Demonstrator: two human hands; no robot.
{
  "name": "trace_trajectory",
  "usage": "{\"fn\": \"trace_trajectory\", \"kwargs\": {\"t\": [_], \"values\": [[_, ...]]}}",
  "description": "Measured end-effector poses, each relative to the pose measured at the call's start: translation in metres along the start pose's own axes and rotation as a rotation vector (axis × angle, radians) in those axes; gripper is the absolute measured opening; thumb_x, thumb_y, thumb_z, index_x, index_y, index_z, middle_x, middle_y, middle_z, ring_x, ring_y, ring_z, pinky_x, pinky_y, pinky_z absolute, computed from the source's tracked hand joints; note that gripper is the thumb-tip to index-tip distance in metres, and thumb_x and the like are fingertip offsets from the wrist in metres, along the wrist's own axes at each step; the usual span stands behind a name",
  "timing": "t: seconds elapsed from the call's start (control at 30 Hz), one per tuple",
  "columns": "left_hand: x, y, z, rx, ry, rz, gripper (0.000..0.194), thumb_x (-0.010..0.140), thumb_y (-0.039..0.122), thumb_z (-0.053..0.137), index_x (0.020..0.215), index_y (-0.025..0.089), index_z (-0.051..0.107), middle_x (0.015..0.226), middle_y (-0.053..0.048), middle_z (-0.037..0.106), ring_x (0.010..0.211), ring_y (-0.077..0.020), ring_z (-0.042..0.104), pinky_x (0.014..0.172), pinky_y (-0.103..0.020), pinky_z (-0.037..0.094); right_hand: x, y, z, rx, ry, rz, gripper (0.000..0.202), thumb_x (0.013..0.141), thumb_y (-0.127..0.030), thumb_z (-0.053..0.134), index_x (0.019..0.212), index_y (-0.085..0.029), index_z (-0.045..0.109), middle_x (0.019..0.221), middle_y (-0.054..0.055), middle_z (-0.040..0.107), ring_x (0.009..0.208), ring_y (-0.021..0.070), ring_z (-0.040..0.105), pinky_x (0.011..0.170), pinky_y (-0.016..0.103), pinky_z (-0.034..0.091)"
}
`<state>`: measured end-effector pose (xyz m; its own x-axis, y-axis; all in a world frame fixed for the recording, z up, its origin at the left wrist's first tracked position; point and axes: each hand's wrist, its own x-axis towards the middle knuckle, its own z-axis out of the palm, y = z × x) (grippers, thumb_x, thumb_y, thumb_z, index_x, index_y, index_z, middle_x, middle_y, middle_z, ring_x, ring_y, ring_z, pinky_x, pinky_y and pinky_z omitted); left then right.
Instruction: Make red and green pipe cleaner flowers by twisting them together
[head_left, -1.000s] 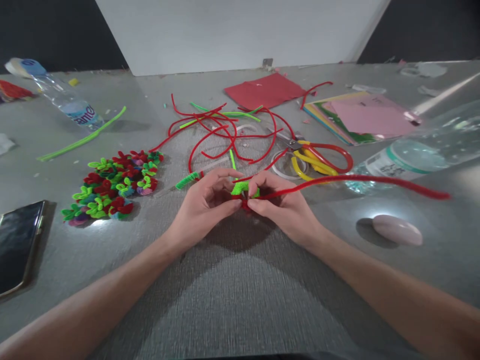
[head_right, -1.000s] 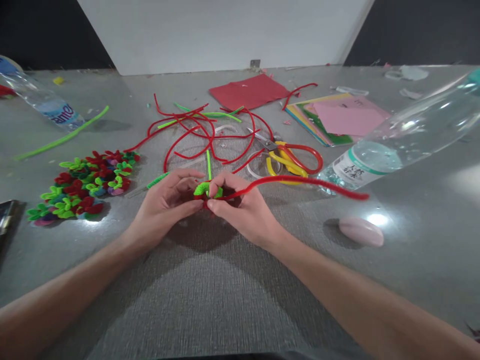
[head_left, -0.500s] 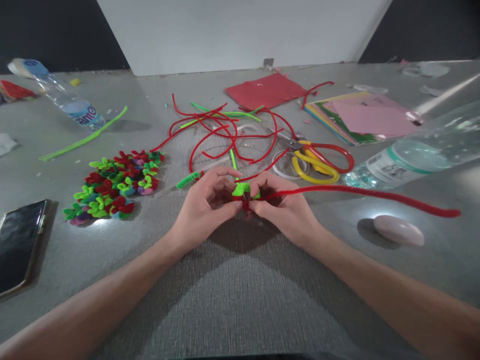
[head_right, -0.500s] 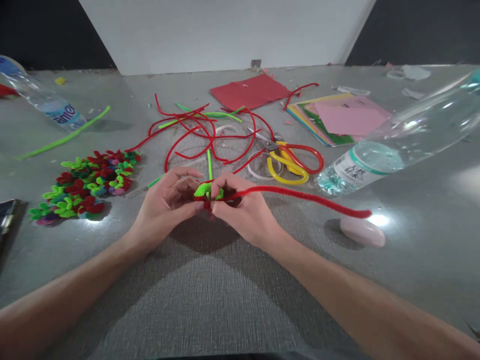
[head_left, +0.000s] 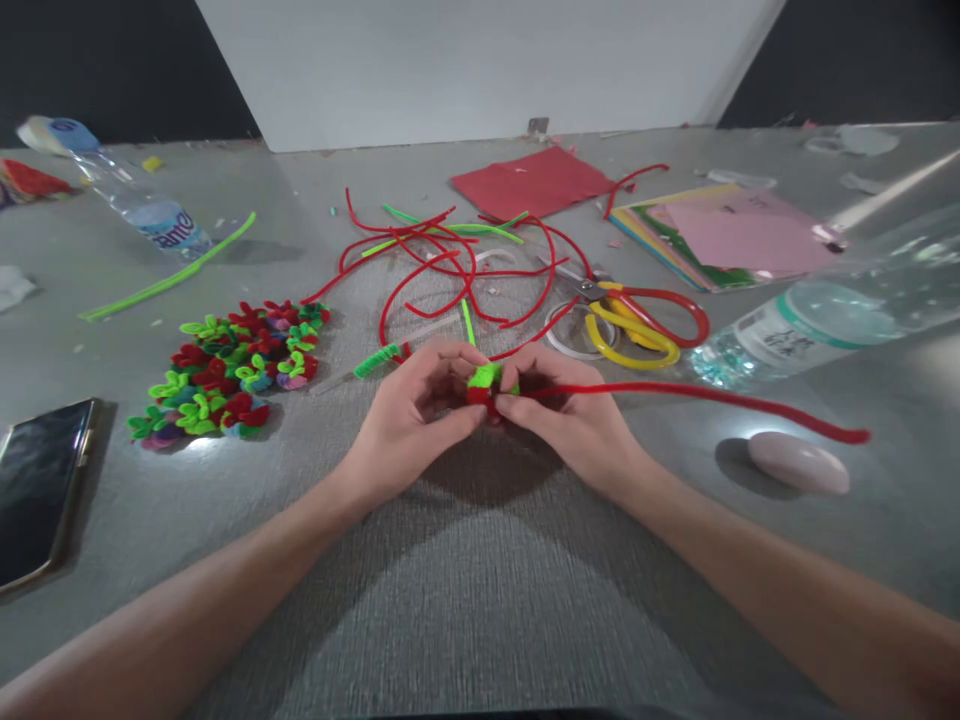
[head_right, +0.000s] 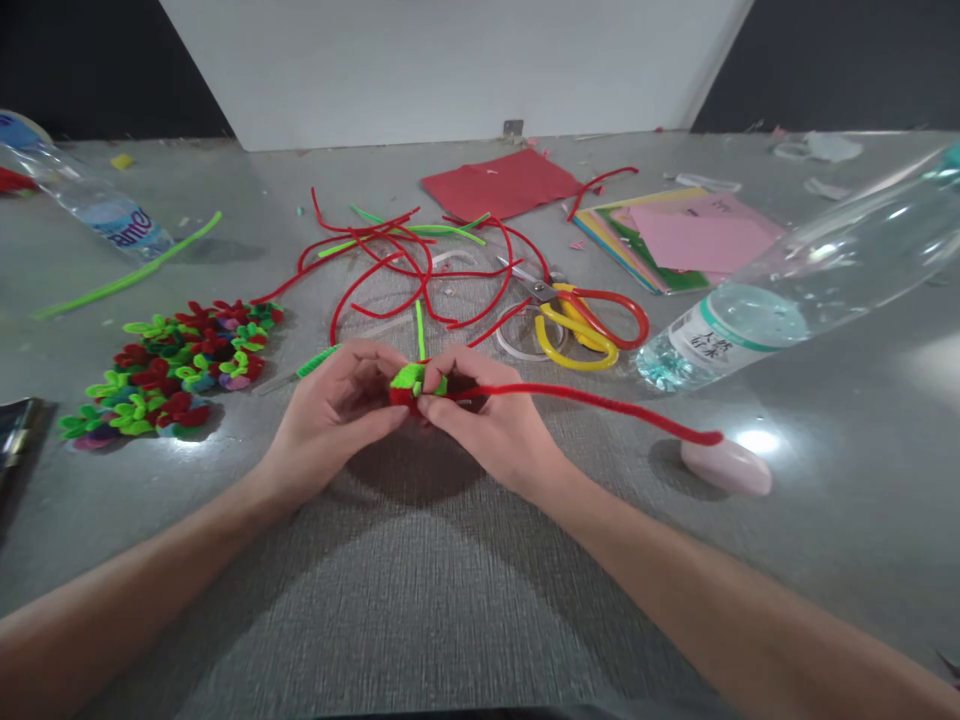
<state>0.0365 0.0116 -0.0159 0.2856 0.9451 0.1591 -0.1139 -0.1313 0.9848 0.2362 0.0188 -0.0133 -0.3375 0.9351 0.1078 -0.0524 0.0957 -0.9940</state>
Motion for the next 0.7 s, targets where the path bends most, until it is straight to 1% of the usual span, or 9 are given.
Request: {"fn": "trace_trajectory", "kwargs": {"t": [0.03,0.1,0.17,0.27,0.37,0.47,0.57,0.7], "values": [[0.0008,-0.0010,-0.0010,-0.041,0.016,-0.013,0.028,0.087,0.013,0.079,0.111,0.022,0.068,0.096,-0.001,0.071,0.088,-0.0141,0.067,0.080,-0.025,0.056,0.0001,0.0000,-0.0003,0.057,-0.009,0.007,0.005,0.093,-0.023,0.071,0.089,-0.022,0.067,0.084,-0.001,0.069,0.072,0.0143,0.068,0.067,0.029,0.057],[0.0022,-0.0030,-0.0027,-0.114,0.045,-0.027,0.025,0.091,0.019,0.079,0.114,0.023,0.069,0.098,-0.001,0.071,0.086,-0.0132,0.066,0.077,-0.024,0.055,0.0001,0.0007,-0.0009,0.136,-0.008,0.019,0.010,0.099,-0.030,0.067,0.095,-0.022,0.071,0.087,0.001,0.071,0.074,0.0153,0.071,0.066,0.030,0.061],[0.0033,-0.0038,-0.0032,-0.162,0.055,-0.034,0.023,0.093,0.022,0.077,0.114,0.023,0.069,0.100,-0.001,0.071,0.085,-0.0127,0.065,0.076,-0.023,0.055,-0.0001,0.0019,-0.0010,0.134,0.006,0.023,0.011,0.101,-0.032,0.067,0.098,-0.023,0.073,0.088,0.001,0.071,0.073,0.0146,0.071,0.065,0.028,0.062],[0.0039,-0.0017,-0.0011,-0.148,0.019,-0.044,0.029,0.088,0.018,0.082,0.113,0.022,0.068,0.098,0.000,0.071,0.087,-0.0128,0.066,0.077,-0.023,0.056,-0.0004,0.0037,-0.0004,0.065,0.011,0.003,0.006,0.098,-0.029,0.074,0.099,-0.023,0.071,0.088,-0.001,0.071,0.071,0.0122,0.071,0.067,0.026,0.062],[0.0041,0.0009,0.0009,-0.113,-0.017,-0.047,0.032,0.084,0.013,0.084,0.111,0.021,0.067,0.096,0.000,0.072,0.085,-0.0131,0.068,0.079,-0.024,0.058,-0.0003,0.0039,0.0003,0.028,-0.010,-0.033,0.008,0.098,-0.026,0.074,0.095,-0.021,0.070,0.086,-0.001,0.070,0.071,0.0107,0.070,0.068,0.024,0.061],[0.0047,0.0003,-0.0004,-0.213,-0.044,-0.094,0.035,0.087,0.014,0.083,0.115,0.021,0.064,0.098,0.000,0.074,0.082,-0.0118,0.070,0.078,-0.023,0.058,0.0009,0.0026,0.0006,0.068,-0.023,-0.026,0.009,0.098,-0.024,0.074,0.091,-0.020,0.069,0.085,-0.002,0.069,0.069,0.0096,0.069,0.067,0.022,0.061],[0.0056,-0.0022,-0.0034,-0.314,-0.029,-0.145,0.040,0.088,0.016,0.083,0.120,0.021,0.062,0.094,0.001,0.074,0.077,-0.0098,0.068,0.075,-0.022,0.057,0.0026,0.0018,0.0007,0.147,-0.014,-0.004,0.008,0.096,-0.022,0.074,0.091,-0.021,0.068,0.087,-0.002,0.068,0.071,0.0099,0.069,0.066,0.022,0.062],[0.0062,-0.0046,-0.0045,-0.334,-0.015,-0.129,0.038,0.089,0.017,0.082,0.121,0.022,0.062,0.093,0.001,0.072,0.078,-0.0094,0.065,0.074,-0.021,0.056,0.0035,0.0031,0.0001,0.164,-0.003,-0.009,0.008,0.095,-0.022,0.074,0.091,-0.021,0.068,0.085,-0.002,0.066,0.071,0.0103,0.069,0.066,0.023,0.062]]}}
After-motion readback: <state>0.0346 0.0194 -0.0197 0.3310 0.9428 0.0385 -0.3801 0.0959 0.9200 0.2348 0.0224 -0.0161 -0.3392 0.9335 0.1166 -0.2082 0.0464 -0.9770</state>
